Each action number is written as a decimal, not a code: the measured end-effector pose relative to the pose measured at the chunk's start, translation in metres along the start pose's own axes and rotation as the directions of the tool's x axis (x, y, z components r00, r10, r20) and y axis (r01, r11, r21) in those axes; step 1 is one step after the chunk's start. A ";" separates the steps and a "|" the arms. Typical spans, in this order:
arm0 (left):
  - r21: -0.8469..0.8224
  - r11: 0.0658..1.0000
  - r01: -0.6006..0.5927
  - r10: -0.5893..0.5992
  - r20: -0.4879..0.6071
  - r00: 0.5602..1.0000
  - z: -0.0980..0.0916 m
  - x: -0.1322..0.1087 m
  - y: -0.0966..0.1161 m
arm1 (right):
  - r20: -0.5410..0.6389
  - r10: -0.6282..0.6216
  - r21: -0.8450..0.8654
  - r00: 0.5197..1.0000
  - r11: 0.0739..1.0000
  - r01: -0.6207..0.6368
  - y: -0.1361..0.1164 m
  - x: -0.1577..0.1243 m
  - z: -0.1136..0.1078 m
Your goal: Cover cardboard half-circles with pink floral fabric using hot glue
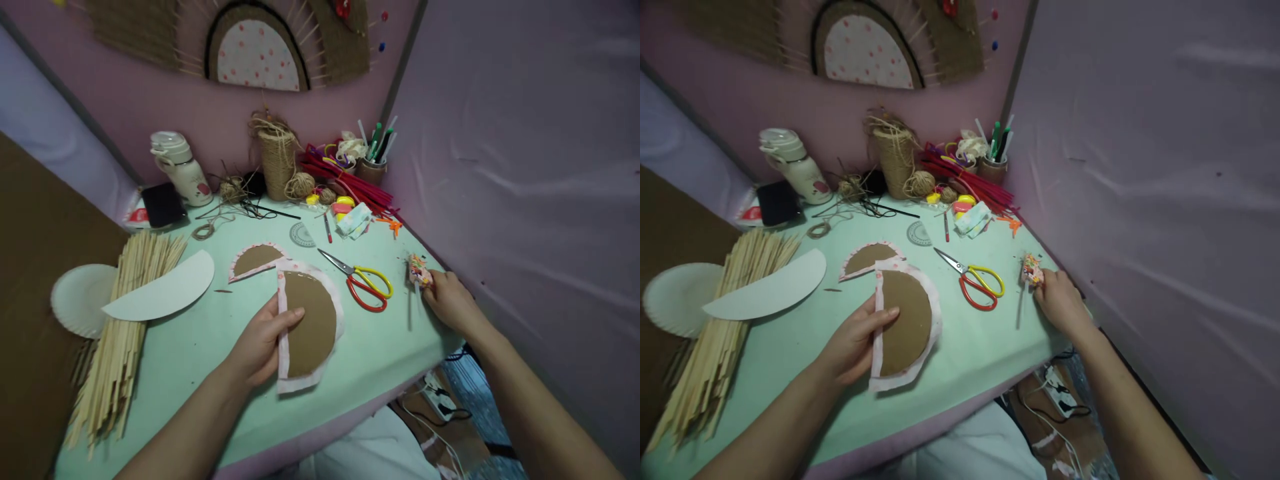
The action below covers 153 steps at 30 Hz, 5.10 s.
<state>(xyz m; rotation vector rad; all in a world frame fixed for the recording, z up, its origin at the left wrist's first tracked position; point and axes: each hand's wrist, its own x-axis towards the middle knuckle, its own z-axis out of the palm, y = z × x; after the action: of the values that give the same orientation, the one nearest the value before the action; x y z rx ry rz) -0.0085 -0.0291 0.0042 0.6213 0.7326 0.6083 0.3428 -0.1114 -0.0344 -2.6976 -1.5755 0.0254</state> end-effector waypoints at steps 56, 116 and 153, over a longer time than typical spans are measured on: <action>0.306 0.949 0.075 -0.192 0.374 0.907 -0.004 0.001 -0.016 | 0.263 -0.520 0.964 0.813 0.113 -0.239 -0.140 -0.041 -0.033; 0.785 0.596 -0.169 -0.052 0.247 0.967 0.005 0.001 -0.011 | 0.143 -0.563 0.950 0.814 0.309 0.047 -0.157 -0.037 -0.042; 0.658 0.735 -0.164 0.063 0.175 0.983 -0.003 0.007 -0.017 | -0.010 -0.416 0.926 0.909 0.339 0.165 -0.148 -0.049 -0.018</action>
<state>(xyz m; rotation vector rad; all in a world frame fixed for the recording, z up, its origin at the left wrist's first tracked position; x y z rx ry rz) -0.0023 -0.0345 -0.0122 1.3835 0.7802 0.3897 0.1901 -0.0818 -0.0123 -1.5108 -1.4025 0.9504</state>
